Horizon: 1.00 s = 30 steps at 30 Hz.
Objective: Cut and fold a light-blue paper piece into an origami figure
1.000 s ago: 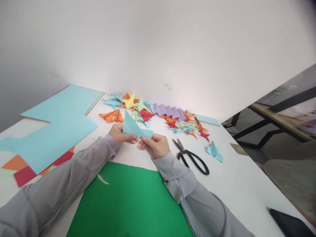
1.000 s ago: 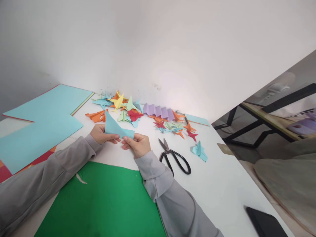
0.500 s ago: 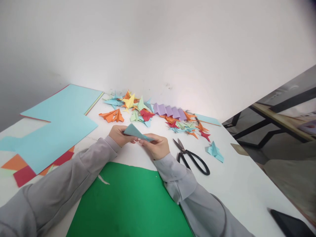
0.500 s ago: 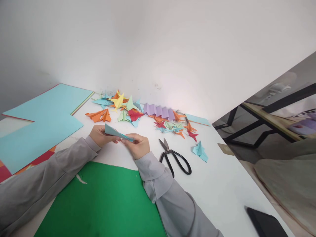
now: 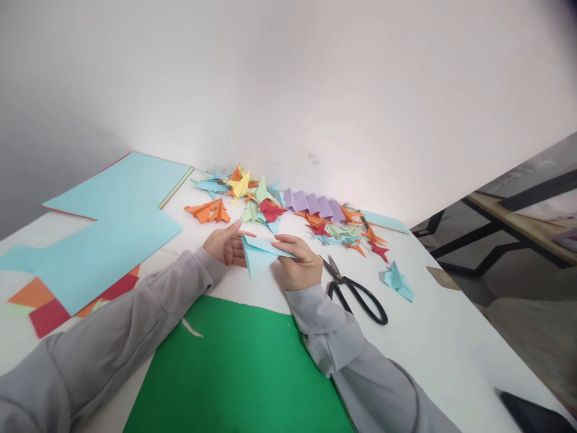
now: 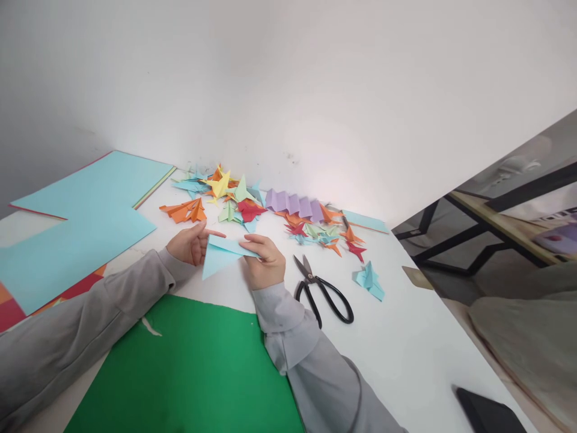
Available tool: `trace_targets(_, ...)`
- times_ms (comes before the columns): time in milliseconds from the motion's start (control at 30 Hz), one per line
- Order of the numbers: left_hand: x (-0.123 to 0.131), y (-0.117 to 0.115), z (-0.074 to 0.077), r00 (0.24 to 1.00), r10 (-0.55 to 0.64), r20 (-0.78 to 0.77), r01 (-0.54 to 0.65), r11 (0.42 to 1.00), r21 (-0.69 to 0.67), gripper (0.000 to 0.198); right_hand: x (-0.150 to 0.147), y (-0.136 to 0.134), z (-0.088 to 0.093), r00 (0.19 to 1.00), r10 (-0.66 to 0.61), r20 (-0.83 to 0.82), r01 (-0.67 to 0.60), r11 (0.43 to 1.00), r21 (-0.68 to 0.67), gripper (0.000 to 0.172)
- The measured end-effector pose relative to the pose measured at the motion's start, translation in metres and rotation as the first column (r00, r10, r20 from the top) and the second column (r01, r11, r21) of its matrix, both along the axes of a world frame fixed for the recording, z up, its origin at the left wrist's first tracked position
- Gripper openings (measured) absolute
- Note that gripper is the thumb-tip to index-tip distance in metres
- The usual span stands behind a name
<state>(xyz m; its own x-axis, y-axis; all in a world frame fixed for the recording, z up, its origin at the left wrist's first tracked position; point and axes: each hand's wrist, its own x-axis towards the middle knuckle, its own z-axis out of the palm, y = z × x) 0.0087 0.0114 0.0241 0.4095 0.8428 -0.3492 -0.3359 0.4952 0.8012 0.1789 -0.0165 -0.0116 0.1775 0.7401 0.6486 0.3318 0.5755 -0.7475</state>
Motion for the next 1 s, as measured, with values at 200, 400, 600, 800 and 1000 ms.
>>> trace_targets(200,0.006,-0.005,-0.003,0.996,0.029,-0.085,-0.024,0.997,0.067,0.042,0.000,-0.005,0.006,0.996,0.006,0.084,-0.008,1.000,0.016,0.015)
trace_targets(400,0.006,-0.004,-0.004,0.982,0.112,-0.152,-0.087,0.982,0.166,0.039,-0.003,-0.002,0.009,0.834,0.067,-0.548,-0.279,0.908,-0.314,0.032)
trace_targets(600,0.006,-0.006,-0.005,0.968,0.081,-0.238,-0.022,0.970,0.243,0.037,-0.011,-0.002,0.010,0.776,-0.009,-0.630,-0.377,0.796,-0.475,0.033)
trace_targets(800,0.007,-0.008,-0.007,0.960,0.095,-0.263,-0.007,0.948,0.317,0.033,-0.015,-0.007,0.011,0.821,-0.035,-0.570,-0.303,0.819,-0.487,0.025)
trace_targets(1000,0.007,-0.008,-0.003,0.946,0.138,-0.294,-0.053,0.959,0.280,0.026,-0.011,-0.006,0.015,0.791,0.023,-0.612,-0.389,0.790,-0.473,0.027)
